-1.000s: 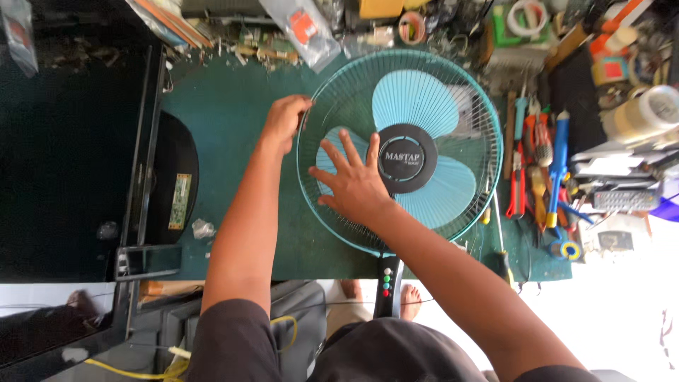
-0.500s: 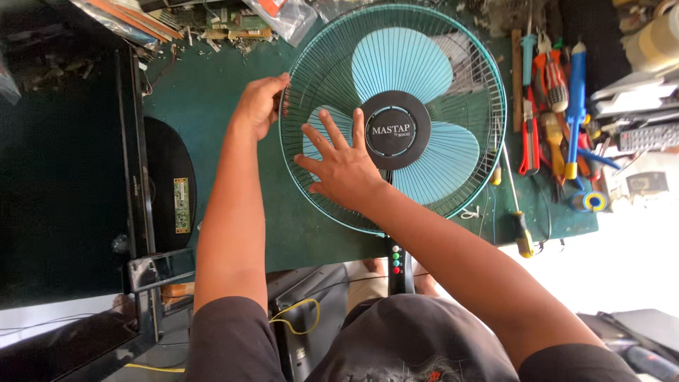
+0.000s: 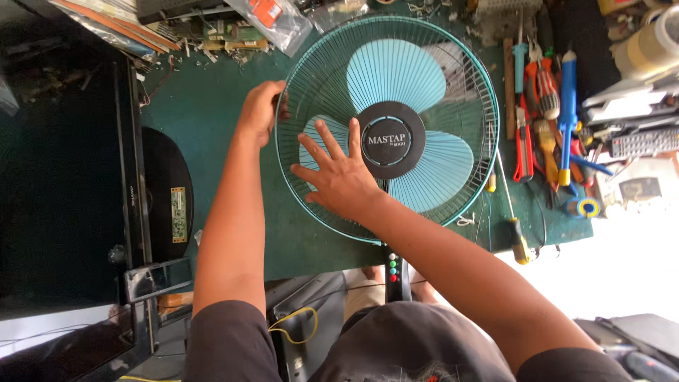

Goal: The person assembles a standing fan by attaching the motor housing to the stand, securing the fan blades, and fastening the front and rear wire cages. The person then adjusts the fan head and tests the rotation.

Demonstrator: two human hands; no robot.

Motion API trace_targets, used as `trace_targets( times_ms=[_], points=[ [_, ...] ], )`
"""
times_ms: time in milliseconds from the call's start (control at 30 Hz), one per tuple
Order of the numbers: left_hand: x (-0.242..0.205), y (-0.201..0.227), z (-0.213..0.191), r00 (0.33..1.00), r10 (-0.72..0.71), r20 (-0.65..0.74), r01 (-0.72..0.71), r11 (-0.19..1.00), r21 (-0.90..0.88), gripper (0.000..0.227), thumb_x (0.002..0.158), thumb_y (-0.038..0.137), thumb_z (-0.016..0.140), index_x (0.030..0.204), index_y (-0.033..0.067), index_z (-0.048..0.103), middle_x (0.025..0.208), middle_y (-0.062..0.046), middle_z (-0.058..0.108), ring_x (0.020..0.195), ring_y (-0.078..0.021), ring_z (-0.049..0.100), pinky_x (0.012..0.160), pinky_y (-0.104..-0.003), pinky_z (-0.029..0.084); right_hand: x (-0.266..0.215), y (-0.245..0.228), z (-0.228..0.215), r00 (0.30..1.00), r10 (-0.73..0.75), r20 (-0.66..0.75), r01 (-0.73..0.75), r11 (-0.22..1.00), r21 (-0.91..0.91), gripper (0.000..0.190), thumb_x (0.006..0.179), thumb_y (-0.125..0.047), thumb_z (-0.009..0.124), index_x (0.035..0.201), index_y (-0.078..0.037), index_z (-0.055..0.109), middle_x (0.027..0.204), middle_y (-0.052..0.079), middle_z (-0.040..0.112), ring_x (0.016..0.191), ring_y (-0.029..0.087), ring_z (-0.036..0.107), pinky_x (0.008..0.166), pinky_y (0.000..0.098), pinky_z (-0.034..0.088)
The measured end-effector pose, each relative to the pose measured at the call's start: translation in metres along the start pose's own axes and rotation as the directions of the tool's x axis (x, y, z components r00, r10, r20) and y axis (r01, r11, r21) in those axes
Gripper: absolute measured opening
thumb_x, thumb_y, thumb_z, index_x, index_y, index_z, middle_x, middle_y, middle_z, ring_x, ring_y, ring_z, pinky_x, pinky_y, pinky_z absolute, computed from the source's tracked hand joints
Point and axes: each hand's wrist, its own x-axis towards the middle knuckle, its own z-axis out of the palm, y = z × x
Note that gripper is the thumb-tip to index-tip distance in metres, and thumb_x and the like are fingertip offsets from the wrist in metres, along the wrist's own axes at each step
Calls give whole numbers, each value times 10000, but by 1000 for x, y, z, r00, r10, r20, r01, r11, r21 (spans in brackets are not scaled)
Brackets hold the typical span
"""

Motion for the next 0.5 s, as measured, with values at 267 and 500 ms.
trace_targets(
  times_ms=[267, 500],
  points=[
    [44, 21, 16, 996, 85, 9, -85, 978, 190, 211, 836, 300, 826, 923, 111, 795, 730, -103, 656, 637, -226, 715, 498, -376, 604, 2, -3, -5, 997, 1, 73, 0, 1000, -19, 665, 803, -570, 850, 1412, -373, 669, 1686, 89, 416, 1638, 430, 180, 1172, 922, 87],
    [42, 42, 26, 996, 58, 66, -77, 938, 339, 166, 803, 266, 768, 805, 100, 774, 641, -67, 606, 590, -179, 612, 515, -294, 481, 5, -4, -2, 994, 13, 111, -11, 1000, -15, 673, 816, -566, 837, 1432, -374, 647, 1692, 102, 401, 1640, 445, 169, 1167, 934, 76]
  ],
)
